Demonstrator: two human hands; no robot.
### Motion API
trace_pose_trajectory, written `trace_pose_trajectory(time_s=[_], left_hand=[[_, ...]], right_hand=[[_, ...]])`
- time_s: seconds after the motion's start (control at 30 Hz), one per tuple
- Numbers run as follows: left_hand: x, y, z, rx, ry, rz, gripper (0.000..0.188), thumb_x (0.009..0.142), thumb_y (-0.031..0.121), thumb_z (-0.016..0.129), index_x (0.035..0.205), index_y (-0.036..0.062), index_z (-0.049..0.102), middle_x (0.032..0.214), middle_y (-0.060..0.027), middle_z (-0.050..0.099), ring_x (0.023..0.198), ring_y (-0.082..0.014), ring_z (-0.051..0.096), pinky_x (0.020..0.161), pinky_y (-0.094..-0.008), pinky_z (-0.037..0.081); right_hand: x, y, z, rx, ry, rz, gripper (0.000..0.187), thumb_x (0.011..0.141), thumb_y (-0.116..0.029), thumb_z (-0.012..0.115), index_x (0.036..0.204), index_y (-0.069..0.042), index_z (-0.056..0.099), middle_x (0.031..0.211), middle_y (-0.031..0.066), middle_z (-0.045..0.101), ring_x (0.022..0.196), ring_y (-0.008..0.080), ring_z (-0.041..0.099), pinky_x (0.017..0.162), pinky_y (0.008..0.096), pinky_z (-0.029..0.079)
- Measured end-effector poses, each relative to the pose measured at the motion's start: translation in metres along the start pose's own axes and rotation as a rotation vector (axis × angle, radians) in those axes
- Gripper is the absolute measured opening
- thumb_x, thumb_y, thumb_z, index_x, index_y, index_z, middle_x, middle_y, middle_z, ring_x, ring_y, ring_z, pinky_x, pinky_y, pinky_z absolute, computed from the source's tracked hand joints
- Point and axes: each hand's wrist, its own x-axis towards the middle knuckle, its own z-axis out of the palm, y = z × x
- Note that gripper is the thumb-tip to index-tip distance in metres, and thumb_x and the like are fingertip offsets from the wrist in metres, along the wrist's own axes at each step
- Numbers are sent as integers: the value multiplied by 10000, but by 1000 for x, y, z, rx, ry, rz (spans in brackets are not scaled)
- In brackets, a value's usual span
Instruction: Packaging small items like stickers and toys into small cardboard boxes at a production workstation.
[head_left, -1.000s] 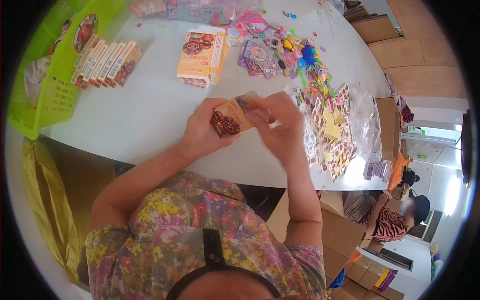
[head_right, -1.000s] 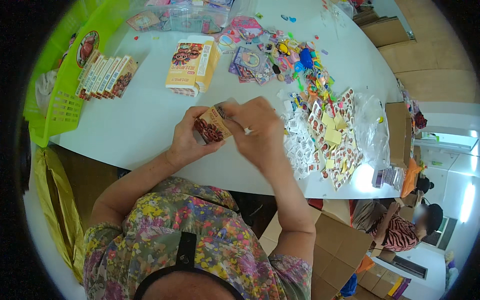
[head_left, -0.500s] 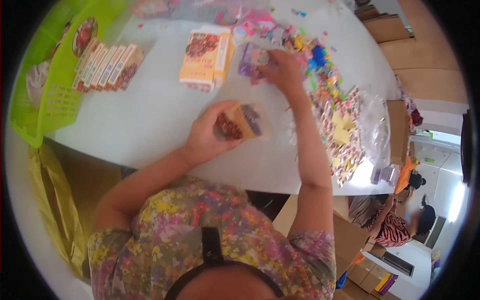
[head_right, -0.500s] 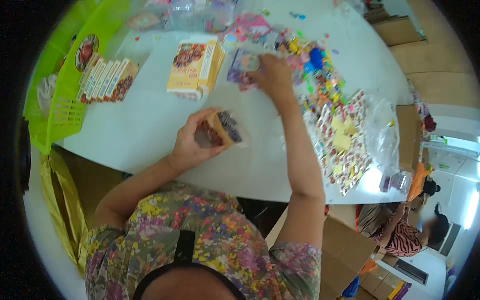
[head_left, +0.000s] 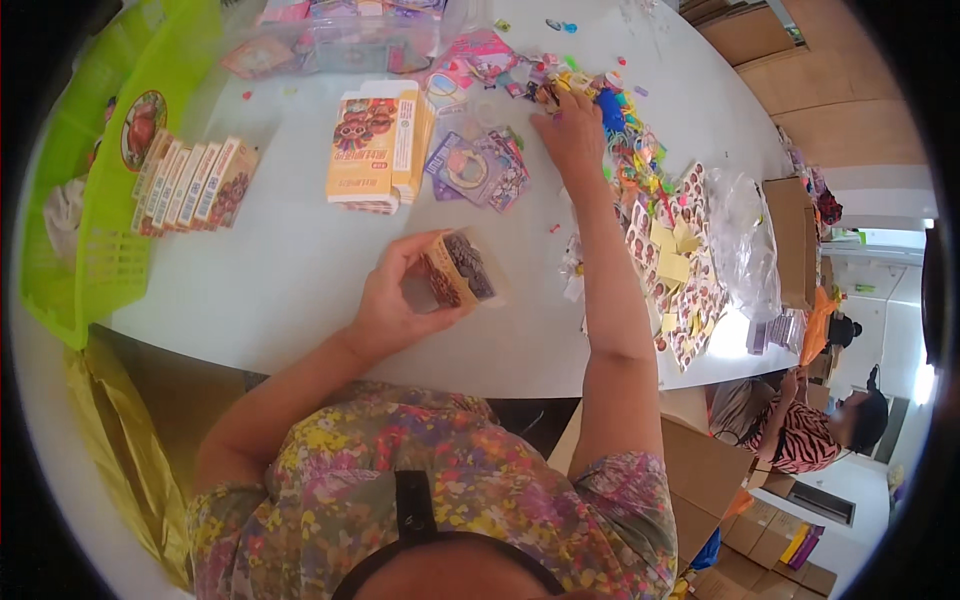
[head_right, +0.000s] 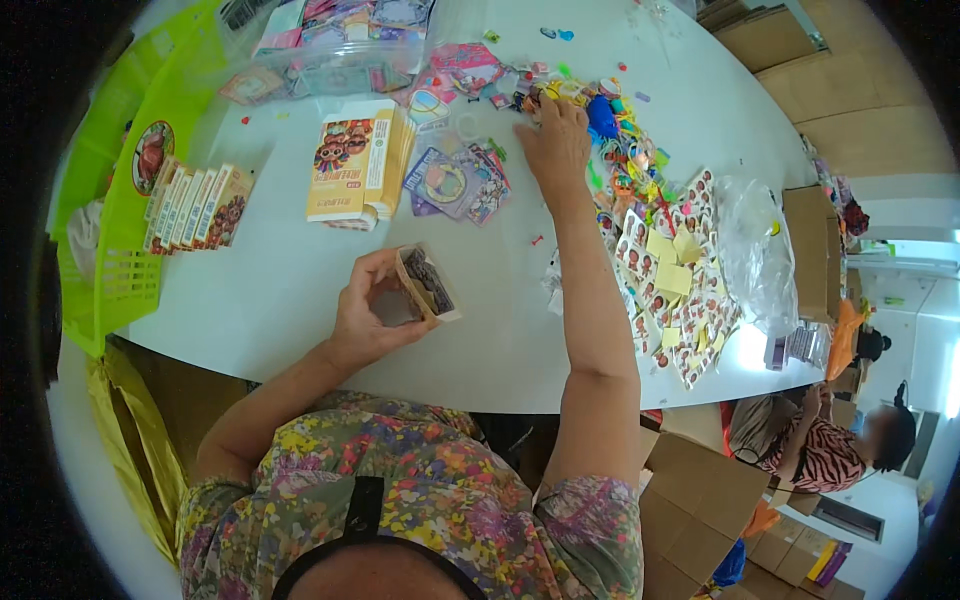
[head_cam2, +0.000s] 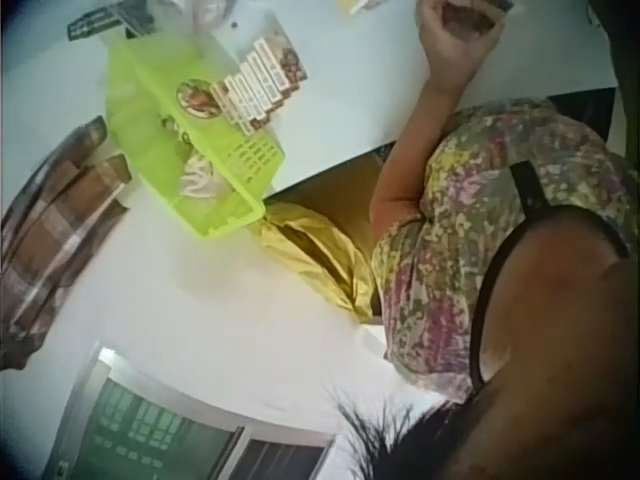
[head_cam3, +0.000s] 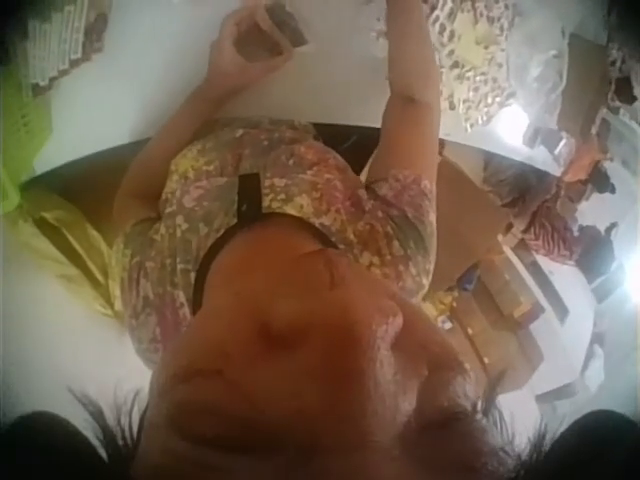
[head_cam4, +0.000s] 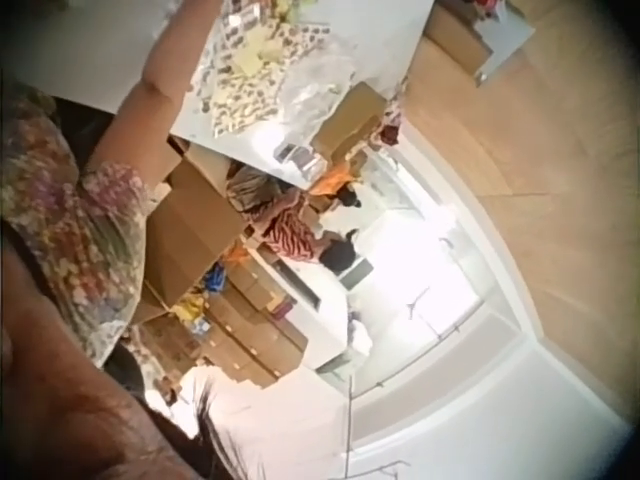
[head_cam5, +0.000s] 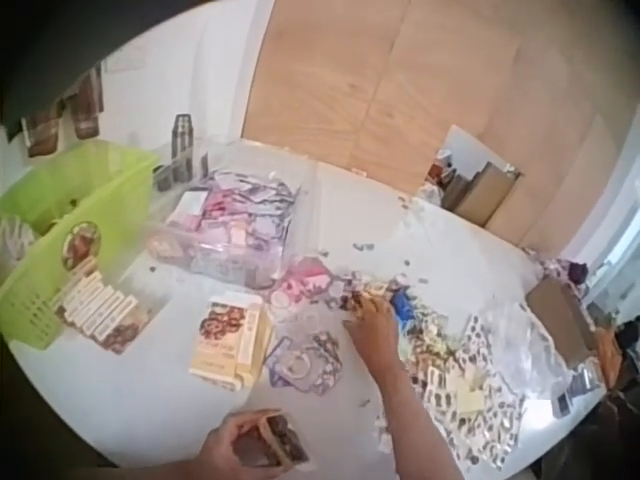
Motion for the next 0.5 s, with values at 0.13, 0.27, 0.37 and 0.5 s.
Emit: trace_pose_trajectory(time_s=[0.13,0.27,0.37,0.5], left_hand=[[-2,-3,9,-72,55,20,789,684,69,841,1341,31,408,1244,-97,544,1111,-167,551,940,-333,459],[4,7,5,-87,16,-22,837,666,81,867,1315,38,340,1300,-110,476,1194,-210,517,1009,-367,432],[8,4,4,-52,69,48,824,665,92,872,1298,41,348,1269,-108,491,1136,-202,542,964,-355,459],[5,0,3,6,76,-41,801,654,168,887,1269,31,393,1171,-108,540,1002,-186,581,869,-333,495]], right_hand=[[-8,22,12,-70,-150,-6,243,794,-200,714,998,-67,706,909,99,667,864,288,640,822,359,491],[-11,17,-2,208,-179,168,200,816,-162,710,976,-42,711,805,82,688,688,171,626,641,301,489],[-4,20,-10,354,-99,339,211,833,-162,724,965,1,707,752,42,689,630,77,566,582,249,455],[-9,32,-19,486,-223,503,195,862,-164,712,942,14,714,768,3,677,640,15,532,561,182,415]])
